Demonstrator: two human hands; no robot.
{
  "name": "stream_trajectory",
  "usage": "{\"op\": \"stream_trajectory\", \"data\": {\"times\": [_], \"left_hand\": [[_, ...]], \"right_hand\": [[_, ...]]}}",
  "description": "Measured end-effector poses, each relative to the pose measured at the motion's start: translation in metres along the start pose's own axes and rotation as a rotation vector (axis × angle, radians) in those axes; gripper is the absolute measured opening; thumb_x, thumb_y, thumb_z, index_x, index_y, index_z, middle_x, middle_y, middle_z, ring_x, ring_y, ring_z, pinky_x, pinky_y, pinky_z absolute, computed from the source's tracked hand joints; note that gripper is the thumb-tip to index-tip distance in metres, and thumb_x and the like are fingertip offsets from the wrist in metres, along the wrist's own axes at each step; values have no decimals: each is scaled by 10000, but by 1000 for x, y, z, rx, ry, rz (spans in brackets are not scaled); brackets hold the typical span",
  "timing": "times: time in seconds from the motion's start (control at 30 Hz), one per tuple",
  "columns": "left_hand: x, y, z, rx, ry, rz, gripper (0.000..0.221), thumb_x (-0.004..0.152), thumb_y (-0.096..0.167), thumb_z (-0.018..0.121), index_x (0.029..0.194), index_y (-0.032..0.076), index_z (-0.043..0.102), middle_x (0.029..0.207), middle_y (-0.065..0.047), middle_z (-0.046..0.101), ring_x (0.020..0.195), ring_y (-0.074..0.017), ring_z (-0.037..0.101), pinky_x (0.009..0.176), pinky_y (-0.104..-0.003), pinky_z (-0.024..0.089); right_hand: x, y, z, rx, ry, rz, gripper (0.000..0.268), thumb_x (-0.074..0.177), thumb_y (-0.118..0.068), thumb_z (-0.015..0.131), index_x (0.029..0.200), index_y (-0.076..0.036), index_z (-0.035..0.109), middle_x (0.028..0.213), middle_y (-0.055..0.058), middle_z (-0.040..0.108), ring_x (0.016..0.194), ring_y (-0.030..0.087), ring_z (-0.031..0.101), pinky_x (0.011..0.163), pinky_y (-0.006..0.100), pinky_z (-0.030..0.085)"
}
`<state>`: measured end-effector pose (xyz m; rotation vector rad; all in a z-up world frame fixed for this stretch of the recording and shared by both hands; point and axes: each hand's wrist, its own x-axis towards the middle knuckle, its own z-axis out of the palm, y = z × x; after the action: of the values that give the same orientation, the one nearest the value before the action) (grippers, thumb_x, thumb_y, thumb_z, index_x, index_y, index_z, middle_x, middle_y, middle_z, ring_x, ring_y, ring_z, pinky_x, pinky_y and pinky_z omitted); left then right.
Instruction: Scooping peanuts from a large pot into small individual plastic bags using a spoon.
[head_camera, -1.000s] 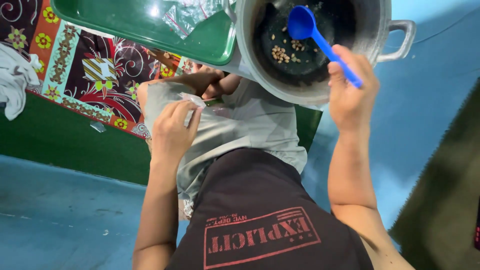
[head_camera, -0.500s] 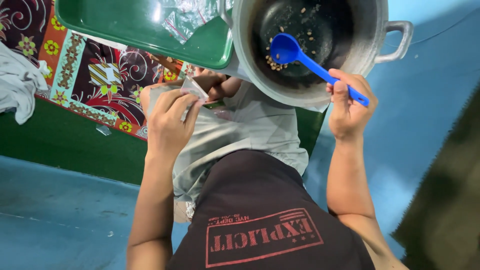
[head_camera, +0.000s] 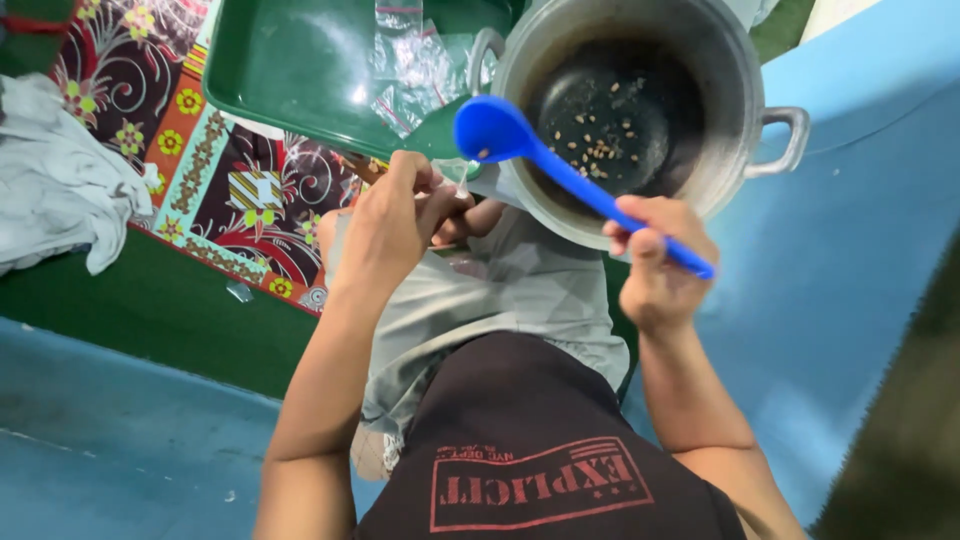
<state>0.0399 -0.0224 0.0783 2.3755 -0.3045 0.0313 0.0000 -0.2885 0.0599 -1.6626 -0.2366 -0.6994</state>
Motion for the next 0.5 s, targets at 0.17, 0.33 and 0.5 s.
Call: {"op": "stream_trajectory", "data": {"times": [0.17, 0.33, 0.5], "left_hand": [[11, -19, 20, -5, 9, -110, 356, 994, 387, 687, 1067, 164, 419, 967, -77, 770, 960, -320, 752, 863, -467, 565], [14, -33, 28, 15, 95, -55, 365, 1011, 430, 677, 1010, 167, 424, 867, -82, 762, 849, -341, 747, 768, -461, 568], [16, -27, 29, -13, 208, -12, 369, 980, 433, 705, 981, 164, 452, 805, -137, 730, 830, -413, 718, 743, -520, 549]], "right_hand": [[4, 0, 23, -24, -144, -400, 293, 971, -186, 713, 927, 95, 788, 758, 195, 693, 570, 271, 618, 574, 364, 567], [1, 6, 19, -9, -249, -430, 253, 970, -160, 701, 970, 77, 789, 879, 210, 728, 717, 359, 691, 651, 434, 608], [2, 8, 23, -11, -176, -459, 268, 963, -168, 713, 939, 89, 788, 827, 204, 731, 677, 334, 696, 613, 420, 604]]}}
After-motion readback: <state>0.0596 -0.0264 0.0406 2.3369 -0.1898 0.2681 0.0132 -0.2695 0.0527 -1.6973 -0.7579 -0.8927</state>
